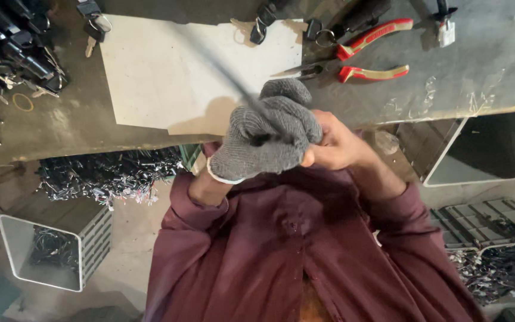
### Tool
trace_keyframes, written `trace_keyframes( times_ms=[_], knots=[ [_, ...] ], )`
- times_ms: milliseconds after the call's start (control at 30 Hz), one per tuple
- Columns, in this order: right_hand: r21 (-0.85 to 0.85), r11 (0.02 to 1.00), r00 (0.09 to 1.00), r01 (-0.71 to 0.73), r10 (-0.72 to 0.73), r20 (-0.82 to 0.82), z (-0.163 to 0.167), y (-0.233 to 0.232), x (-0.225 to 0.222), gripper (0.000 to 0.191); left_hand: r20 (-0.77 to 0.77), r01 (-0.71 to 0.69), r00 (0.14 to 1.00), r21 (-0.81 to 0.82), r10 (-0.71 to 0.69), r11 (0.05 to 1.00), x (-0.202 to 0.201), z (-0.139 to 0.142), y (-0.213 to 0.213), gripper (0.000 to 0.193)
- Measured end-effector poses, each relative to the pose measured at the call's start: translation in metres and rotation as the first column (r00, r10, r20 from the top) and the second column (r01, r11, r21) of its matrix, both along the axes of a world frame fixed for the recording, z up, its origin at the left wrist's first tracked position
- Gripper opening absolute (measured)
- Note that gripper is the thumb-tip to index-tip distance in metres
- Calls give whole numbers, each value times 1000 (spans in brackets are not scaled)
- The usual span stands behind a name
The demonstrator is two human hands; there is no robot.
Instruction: The person holds a black cable with a connector at one end and uses red-handled pliers to strip insulation from the wire ends, pulling off cut insulation pieces and working along the cable. They repeatedly reposition the cable on the workbench and set the pliers down between cuts.
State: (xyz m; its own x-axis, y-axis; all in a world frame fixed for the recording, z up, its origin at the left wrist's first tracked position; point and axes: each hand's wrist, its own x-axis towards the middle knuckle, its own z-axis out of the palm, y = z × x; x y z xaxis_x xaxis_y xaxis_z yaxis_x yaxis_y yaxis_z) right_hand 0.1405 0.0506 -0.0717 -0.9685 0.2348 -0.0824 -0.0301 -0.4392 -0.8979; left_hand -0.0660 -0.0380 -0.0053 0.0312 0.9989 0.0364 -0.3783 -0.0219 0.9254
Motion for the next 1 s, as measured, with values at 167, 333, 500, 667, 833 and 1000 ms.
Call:
trace_keyframes(
  times_ms=[167,333,500,667,833,1000],
  knots=[
    [215,863,867,458,-487,106,15,-24,-21,77,-140,-171,979,-169,148,971,11,-21,-5,36],
    [825,463,852,324,-521,-42,55,1,-35,89,-218,-243,951,-83,221,966,14,-16,-4,44],
    [987,-156,888,28,-450,-96,54,54,3,78,316,-265,899,-160,304,951,12,-18,-11,35],
    [913,-320,827,-253,-562,33,24,62,31,60,233,-211,941,-169,247,963,13,-26,-8,27],
    [755,610,764,240,-599,241,26,46,33,51,278,-59,957,-99,84,993,14,-4,-3,36],
    [606,748,844,271,-488,224,34,29,12,35,169,-54,982,-173,83,984,22,24,-21,39]
  ],
)
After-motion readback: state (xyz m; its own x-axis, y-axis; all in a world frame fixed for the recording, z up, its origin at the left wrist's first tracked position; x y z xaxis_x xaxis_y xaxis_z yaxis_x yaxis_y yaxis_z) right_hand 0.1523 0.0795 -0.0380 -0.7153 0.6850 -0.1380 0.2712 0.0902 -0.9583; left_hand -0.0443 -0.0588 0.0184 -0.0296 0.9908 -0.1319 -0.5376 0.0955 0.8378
